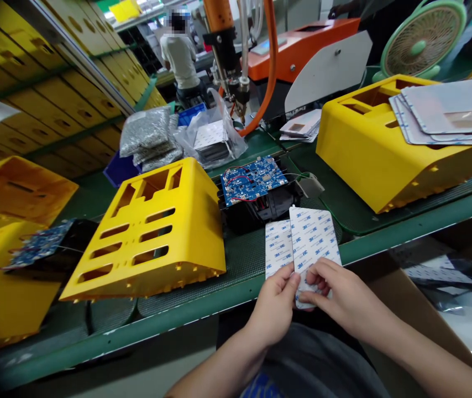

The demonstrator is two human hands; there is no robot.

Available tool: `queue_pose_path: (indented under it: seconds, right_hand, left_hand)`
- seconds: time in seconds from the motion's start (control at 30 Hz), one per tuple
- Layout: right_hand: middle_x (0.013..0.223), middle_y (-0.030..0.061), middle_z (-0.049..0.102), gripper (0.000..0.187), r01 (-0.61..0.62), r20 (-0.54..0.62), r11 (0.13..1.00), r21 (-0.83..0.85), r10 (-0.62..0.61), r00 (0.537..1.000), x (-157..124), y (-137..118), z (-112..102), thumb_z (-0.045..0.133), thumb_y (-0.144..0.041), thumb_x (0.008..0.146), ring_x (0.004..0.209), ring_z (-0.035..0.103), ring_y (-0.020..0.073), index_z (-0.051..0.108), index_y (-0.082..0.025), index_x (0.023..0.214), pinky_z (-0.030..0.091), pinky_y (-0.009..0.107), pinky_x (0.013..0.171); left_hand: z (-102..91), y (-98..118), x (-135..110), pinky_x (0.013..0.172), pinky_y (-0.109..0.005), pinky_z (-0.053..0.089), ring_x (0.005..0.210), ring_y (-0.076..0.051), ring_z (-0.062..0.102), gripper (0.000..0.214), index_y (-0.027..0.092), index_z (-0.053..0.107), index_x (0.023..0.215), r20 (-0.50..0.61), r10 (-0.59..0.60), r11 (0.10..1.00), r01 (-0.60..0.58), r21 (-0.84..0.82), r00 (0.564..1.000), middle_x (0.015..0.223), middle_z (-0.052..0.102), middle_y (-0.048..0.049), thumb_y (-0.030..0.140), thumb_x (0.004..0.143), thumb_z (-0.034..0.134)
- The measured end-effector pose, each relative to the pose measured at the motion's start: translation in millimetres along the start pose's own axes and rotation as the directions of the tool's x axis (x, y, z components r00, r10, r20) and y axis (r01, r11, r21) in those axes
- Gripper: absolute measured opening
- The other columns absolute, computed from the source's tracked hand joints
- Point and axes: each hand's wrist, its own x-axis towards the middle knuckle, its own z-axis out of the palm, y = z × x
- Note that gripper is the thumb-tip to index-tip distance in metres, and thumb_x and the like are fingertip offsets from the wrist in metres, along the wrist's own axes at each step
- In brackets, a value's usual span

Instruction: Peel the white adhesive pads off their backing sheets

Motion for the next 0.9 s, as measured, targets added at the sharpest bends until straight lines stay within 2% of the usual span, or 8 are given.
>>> queue_pose_path:
  seconds: [0.13,0.23,0.33,0.4,0.5,0.6,0.83,0.9]
  right_hand:
    - [0.086,-0.0013,0.051,0.026,-0.011,0.04,0.995,0.097,0.007,0.999,-2,-1,-4,0.053,-0.046,0.089,0.077,0.049,0.0102,0.052,-0.021,0.085,0.041,0.023,0.07]
    - [0.091,-0.0016,0.054,0.025,-0.029,0.044,0.988,0.155,0.022,0.999,-3,-3,-7,0.047,-0.046,0.092,0.084,0.051,0.0105,0.054,-0.023,0.091,0.042,0.023,0.075]
    - [0.096,-0.0024,0.055,0.024,-0.04,0.032,0.982,0.183,0.034,0.999,-3,-4,-9,0.044,-0.046,0.093,0.089,0.052,0.0106,0.054,-0.025,0.097,0.042,0.022,0.079]
    - [0.101,-0.0028,0.056,0.024,-0.056,0.044,0.975,0.216,0.047,0.998,-2,-4,-9,0.044,-0.047,0.093,0.092,0.052,0.0109,0.054,-0.026,0.101,0.043,0.022,0.081]
    - [0.108,-0.0023,0.054,0.027,-0.081,0.052,0.966,0.246,0.071,0.996,-3,-2,-11,0.045,-0.048,0.092,0.1,0.051,0.0122,0.051,-0.027,0.107,0.043,0.022,0.086]
    - [0.108,-0.0006,0.054,0.031,-0.12,0.091,0.953,0.278,0.098,0.991,-4,-2,-11,0.048,-0.051,0.09,0.1,0.051,0.0132,0.049,-0.025,0.109,0.044,0.024,0.086]
    - [0.1,0.0017,0.055,0.042,-0.152,0.118,0.962,0.227,0.127,0.985,-7,-8,-12,0.056,-0.055,0.084,0.088,0.053,0.0135,0.045,-0.023,0.108,0.044,0.025,0.08]
    - [0.1,0.0008,0.054,0.052,-0.148,0.125,0.972,0.181,0.127,0.984,-10,-8,-11,0.063,-0.056,0.078,0.086,0.053,0.0135,0.043,-0.024,0.113,0.045,0.025,0.079]
  left_hand:
    - [-2.1,-1,1,0.094,-0.034,0.043,0.099,-0.02,0.059,0.034,0.019,0.058,0.119,0.014,-0.032,0.999,0.032,-0.018,0.999,0.114,0.064,-0.0062,0.03,0.088,0.047]
    - [-4.9,1,0,0.09,-0.034,0.046,0.091,-0.017,0.061,0.039,0.021,0.051,0.126,0.083,-0.083,0.994,0.088,-0.062,0.993,0.111,0.065,-0.0067,0.03,0.088,0.049]
    - [-7.1,0,-3,0.089,-0.03,0.046,0.092,-0.015,0.061,0.055,0.023,0.043,0.132,0.157,-0.078,0.993,0.09,-0.07,0.985,0.107,0.066,-0.0054,0.019,0.08,0.059]
    - [-7.6,-3,-4,0.083,-0.029,0.049,0.087,-0.014,0.062,0.061,0.025,0.041,0.133,0.129,-0.084,0.995,0.089,-0.033,0.988,0.103,0.066,-0.0041,0.012,0.076,0.06]
    - [-7.7,-7,-5,0.075,-0.03,0.053,0.08,-0.015,0.061,0.046,0.022,0.052,0.123,0.037,-0.078,0.996,0.077,0.044,0.996,0.096,0.067,-0.0042,0.014,0.078,0.055]
    - [-8.2,-7,-4,0.072,-0.029,0.054,0.079,-0.016,0.061,0.029,0.016,0.06,0.108,-0.008,-0.073,0.995,0.073,0.073,0.997,0.092,0.067,-0.0052,0.019,0.079,0.056]
    - [-9.9,-7,-4,0.062,-0.025,0.053,0.062,-0.011,0.06,0.012,0.014,0.059,0.086,-0.076,-0.089,0.991,0.096,0.095,0.993,0.077,0.066,-0.0018,0.019,0.075,0.061]
    - [-9.9,-8,-4,0.055,-0.022,0.051,0.056,-0.011,0.059,0.013,0.015,0.056,0.079,-0.102,-0.102,0.989,0.112,0.096,0.99,0.07,0.064,0.0001,0.02,0.073,0.065]
